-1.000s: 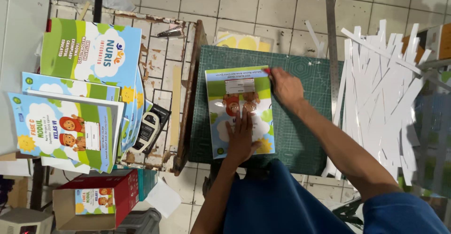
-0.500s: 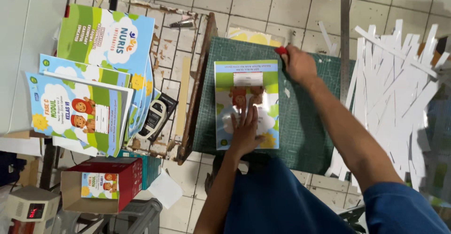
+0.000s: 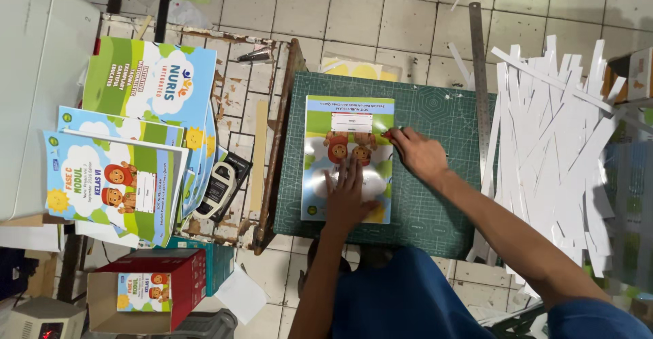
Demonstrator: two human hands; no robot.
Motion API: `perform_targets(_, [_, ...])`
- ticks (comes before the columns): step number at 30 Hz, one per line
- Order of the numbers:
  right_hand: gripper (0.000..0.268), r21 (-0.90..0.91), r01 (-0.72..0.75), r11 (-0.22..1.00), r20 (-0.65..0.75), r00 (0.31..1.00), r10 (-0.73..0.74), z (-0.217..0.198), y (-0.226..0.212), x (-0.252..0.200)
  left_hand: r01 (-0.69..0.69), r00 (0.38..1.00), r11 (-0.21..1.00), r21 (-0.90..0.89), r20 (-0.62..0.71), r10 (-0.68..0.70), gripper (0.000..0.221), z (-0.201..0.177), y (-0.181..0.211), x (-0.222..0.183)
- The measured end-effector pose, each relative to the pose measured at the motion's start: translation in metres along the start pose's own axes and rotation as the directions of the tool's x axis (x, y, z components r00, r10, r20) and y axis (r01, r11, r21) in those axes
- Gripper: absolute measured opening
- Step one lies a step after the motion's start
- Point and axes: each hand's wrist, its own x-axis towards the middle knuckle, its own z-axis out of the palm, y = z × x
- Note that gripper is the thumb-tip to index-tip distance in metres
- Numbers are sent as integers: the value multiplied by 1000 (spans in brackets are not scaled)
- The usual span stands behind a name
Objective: The person aligns a cover with internal pages on a cutting mat and uses a utility knife to trim the edges. They handle several book assemblies one by one, folding and pressing the covers before trimming.
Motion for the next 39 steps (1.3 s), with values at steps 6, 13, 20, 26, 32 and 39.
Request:
perform_targets(6, [41, -58, 38, 998, -50, 998, -40, 22, 27, 41, 77, 997, 994, 71, -21, -76, 110, 2, 13, -5])
perform_targets(13, [32, -93, -96, 991, -99, 991, 87, 36, 42, 71, 219, 976, 976, 9, -25, -218, 94, -1, 5, -55])
perform_targets(20, [31, 197, -283, 939, -2, 957, 290, 12, 60, 96, 209, 971, 973, 101, -136, -195, 92, -7, -21, -63])
perform_targets(26, [23, 239, -71, 968, -285, 948, 140, 7, 34, 49, 166, 970, 985, 48, -185, -155, 96, -5, -30, -50])
perform_targets(32, [19, 191, 60, 980, -246, 969, -12, -7, 6, 4, 165, 969, 985, 57, -198, -150, 96, -3, -33, -49])
perform_targets(39, [25, 319, 98, 943, -18, 995, -98, -13, -30, -59, 164, 961, 986, -2, -224, -160, 98, 0, -31, -51])
